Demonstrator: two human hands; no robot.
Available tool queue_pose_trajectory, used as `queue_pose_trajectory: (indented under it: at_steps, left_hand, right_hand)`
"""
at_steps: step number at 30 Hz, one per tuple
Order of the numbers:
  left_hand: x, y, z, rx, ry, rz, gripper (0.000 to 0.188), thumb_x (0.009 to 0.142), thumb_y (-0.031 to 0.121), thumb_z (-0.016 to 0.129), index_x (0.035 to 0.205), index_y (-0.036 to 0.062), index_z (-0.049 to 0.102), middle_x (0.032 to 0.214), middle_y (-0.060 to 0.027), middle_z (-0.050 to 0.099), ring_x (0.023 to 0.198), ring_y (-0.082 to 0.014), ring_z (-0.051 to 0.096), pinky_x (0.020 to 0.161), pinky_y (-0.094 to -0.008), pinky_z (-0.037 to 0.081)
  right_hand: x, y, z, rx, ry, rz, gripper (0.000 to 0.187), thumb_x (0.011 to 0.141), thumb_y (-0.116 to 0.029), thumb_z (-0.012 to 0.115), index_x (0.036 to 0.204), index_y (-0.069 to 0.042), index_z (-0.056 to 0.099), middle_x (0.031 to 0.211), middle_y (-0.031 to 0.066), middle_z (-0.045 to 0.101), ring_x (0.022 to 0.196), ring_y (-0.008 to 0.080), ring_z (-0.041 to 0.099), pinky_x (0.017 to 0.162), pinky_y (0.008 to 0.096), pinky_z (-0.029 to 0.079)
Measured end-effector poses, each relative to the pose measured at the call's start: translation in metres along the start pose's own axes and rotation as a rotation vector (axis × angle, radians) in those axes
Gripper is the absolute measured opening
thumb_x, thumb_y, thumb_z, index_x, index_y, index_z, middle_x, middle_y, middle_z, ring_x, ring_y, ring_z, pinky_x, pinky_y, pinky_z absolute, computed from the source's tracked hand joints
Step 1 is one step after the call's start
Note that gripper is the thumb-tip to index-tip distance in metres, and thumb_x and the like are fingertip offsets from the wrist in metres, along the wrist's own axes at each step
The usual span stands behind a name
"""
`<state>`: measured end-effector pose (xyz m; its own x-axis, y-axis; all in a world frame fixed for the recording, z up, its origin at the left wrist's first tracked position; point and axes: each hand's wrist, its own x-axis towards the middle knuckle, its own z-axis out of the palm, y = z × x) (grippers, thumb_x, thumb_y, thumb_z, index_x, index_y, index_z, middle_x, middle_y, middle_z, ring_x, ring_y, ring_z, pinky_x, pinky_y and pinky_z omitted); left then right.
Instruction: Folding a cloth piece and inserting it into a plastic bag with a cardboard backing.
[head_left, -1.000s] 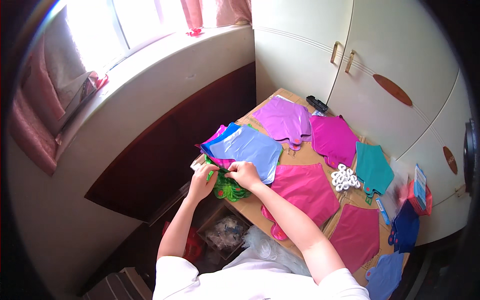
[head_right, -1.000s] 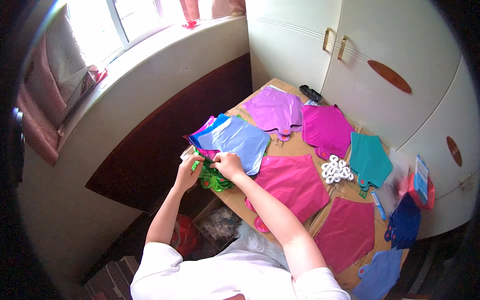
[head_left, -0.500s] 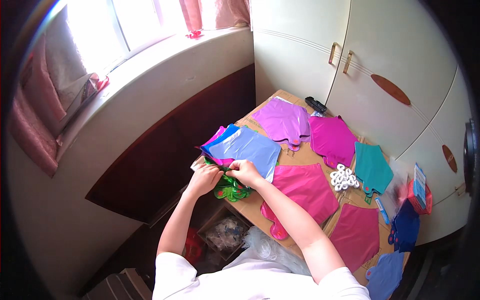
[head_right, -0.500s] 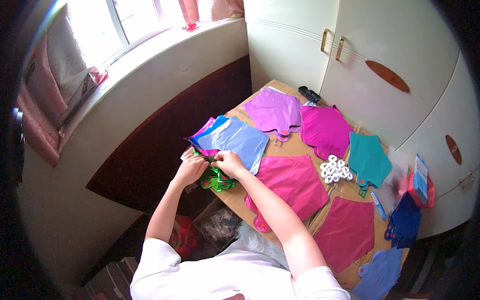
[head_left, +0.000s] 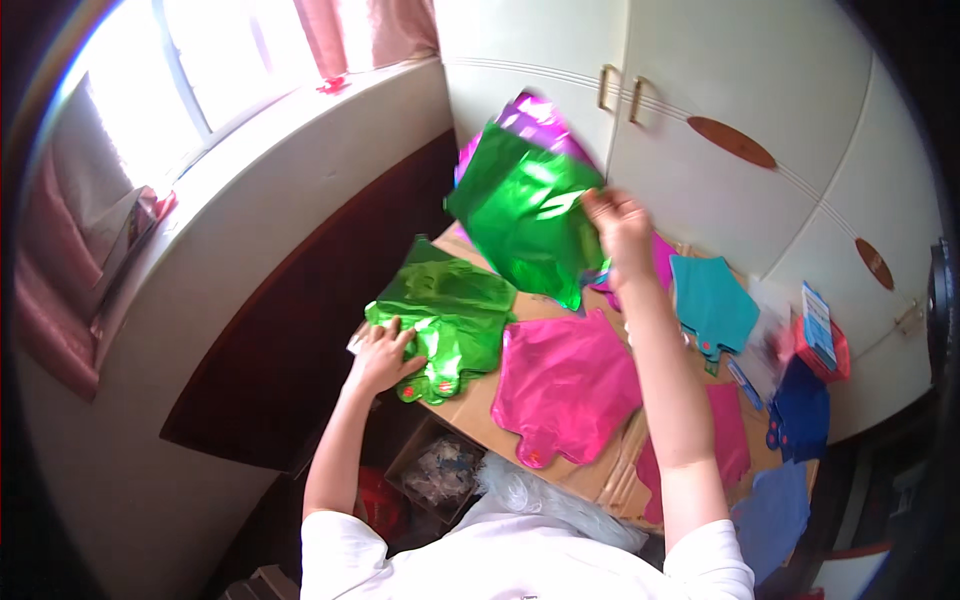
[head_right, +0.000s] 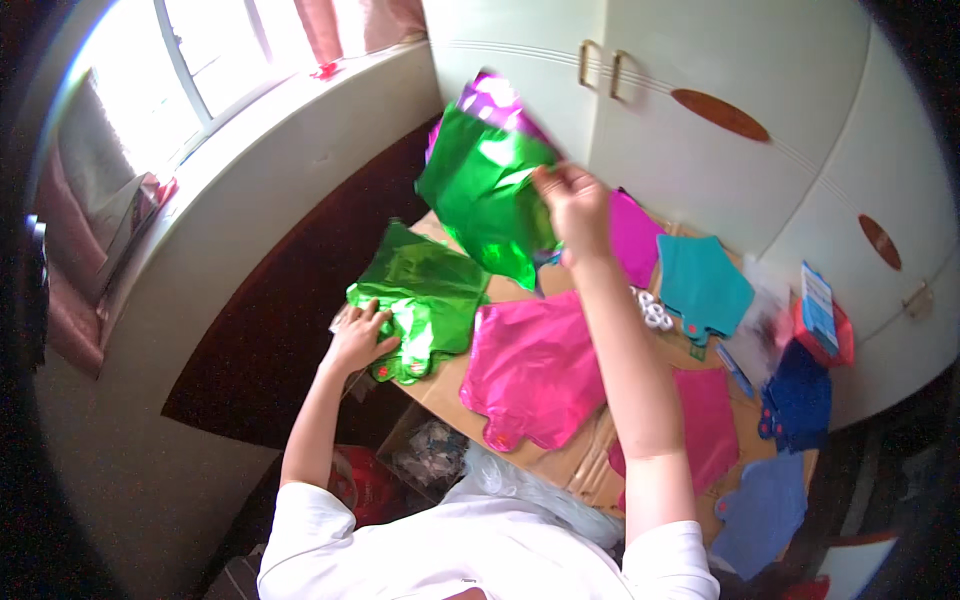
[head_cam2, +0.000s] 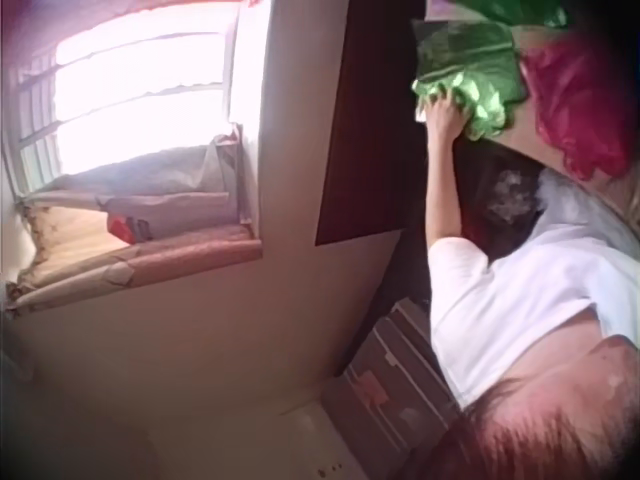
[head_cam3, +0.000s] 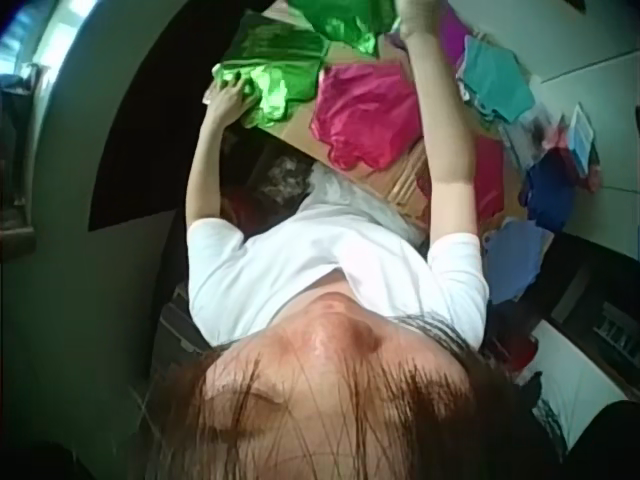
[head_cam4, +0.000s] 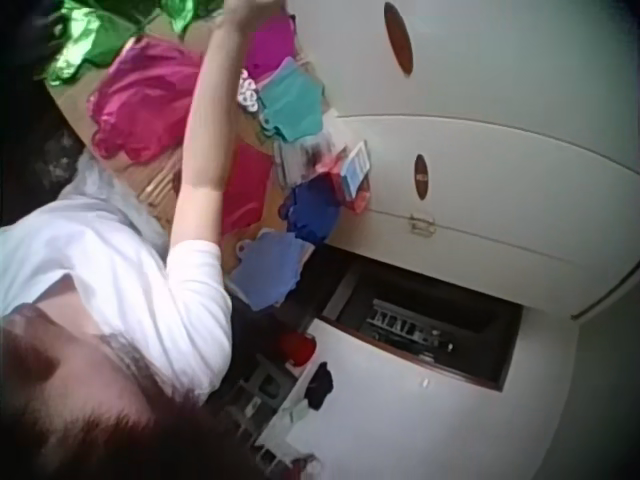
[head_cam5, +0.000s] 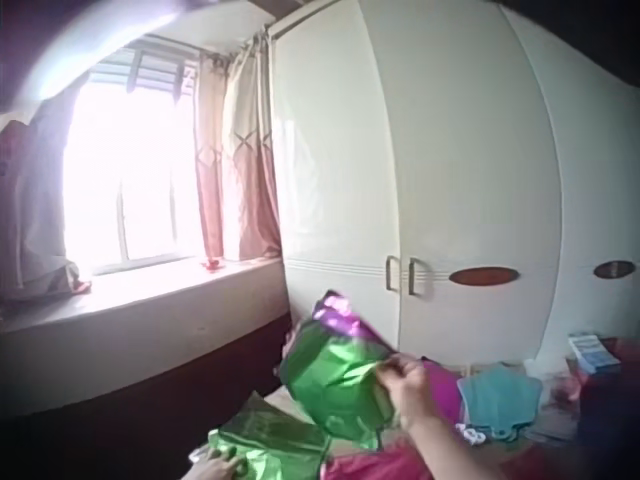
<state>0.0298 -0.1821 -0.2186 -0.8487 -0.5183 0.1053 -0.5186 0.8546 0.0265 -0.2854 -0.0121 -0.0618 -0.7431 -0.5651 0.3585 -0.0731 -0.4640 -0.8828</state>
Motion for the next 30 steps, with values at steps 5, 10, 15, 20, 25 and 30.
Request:
queue_pose_trajectory:
  at_steps: [5, 10, 15, 20, 25, 30]
  left_hand:
    - [0.0, 0.011, -0.019, -0.009, 0.006, -0.036, 0.053, 0.08, 0.042, 0.065, 0.12, 0.0083, 0.057, 0.129, -0.0194, 0.05, 0.115, -0.0368, 0.048, 0.097, -0.0472, 0.038]
    - [0.01, 0.064, -0.034, -0.156, 0.51, 0.04, 0.033, 0.078, 0.01, 0.067, 0.109, 0.006, 0.058, 0.115, -0.0127, 0.056, 0.108, -0.03, 0.05, 0.09, -0.0414, 0.039]
    - [0.014, 0.208, -0.041, -0.985, 0.029, 0.255, 0.038, 0.079, 0.002, 0.067, 0.115, 0.0028, 0.055, 0.108, -0.0117, 0.06, 0.102, -0.0232, 0.058, 0.086, -0.0319, 0.047]
    - [0.0, 0.323, -0.019, -1.934, -0.889, 0.41, 0.068, 0.094, 0.028, 0.056, 0.146, 0.0035, 0.021, 0.14, -0.0141, 0.039, 0.13, -0.0224, 0.038, 0.106, -0.0388, 0.035]
    - [-0.007, 0.362, 0.003, -1.969, -0.937, -0.31, 0.058, 0.095, 0.02, 0.055, 0.143, 0.0033, 0.027, 0.132, -0.0107, 0.047, 0.118, -0.0193, 0.048, 0.1, -0.0356, 0.04]
    - [-0.008, 0.361, 0.02, -1.828, -0.684, 0.03, 0.047, 0.092, -0.001, 0.052, 0.135, 0.0022, 0.035, 0.125, -0.0091, 0.053, 0.115, -0.0164, 0.05, 0.099, -0.0322, 0.04]
  right_hand:
    - [-0.033, -0.116, -0.093, -0.143, 0.181, -0.477, 0.01, 0.086, -0.011, 0.068, 0.09, -0.004, 0.064, 0.081, -0.0034, 0.061, 0.07, 0.0032, 0.05, 0.062, 0.0174, 0.039]
    - [-0.136, -0.204, -0.15, -1.098, 0.449, -0.957, 0.01, 0.086, -0.002, 0.065, 0.095, 0.002, 0.063, 0.089, 0.0029, 0.065, 0.076, 0.0097, 0.059, 0.069, 0.0234, 0.047]
    - [-0.222, -0.215, -0.151, -1.819, -0.143, -1.072, 0.009, 0.074, -0.007, 0.069, 0.078, -0.004, 0.062, 0.085, 0.0123, 0.063, 0.075, 0.0246, 0.062, 0.062, 0.0313, 0.052]
    - [-0.269, -0.128, -0.182, -1.802, -0.458, -0.824, 0.007, 0.072, -0.015, 0.06, 0.072, -0.009, 0.057, 0.084, 0.0089, 0.06, 0.076, 0.018, 0.056, 0.059, 0.0278, 0.048]
    - [-0.336, -0.039, -0.197, -1.769, -0.434, -0.406, 0.009, 0.071, -0.018, 0.059, 0.079, -0.013, 0.059, 0.092, 0.0039, 0.063, 0.079, 0.0149, 0.058, 0.061, 0.0269, 0.046]
    - [-0.351, -0.051, -0.183, -1.485, -0.291, -0.328, 0.031, 0.076, -0.032, 0.065, 0.103, -0.018, 0.067, 0.107, 0.0133, 0.062, 0.095, 0.0245, 0.061, 0.074, 0.0343, 0.05]
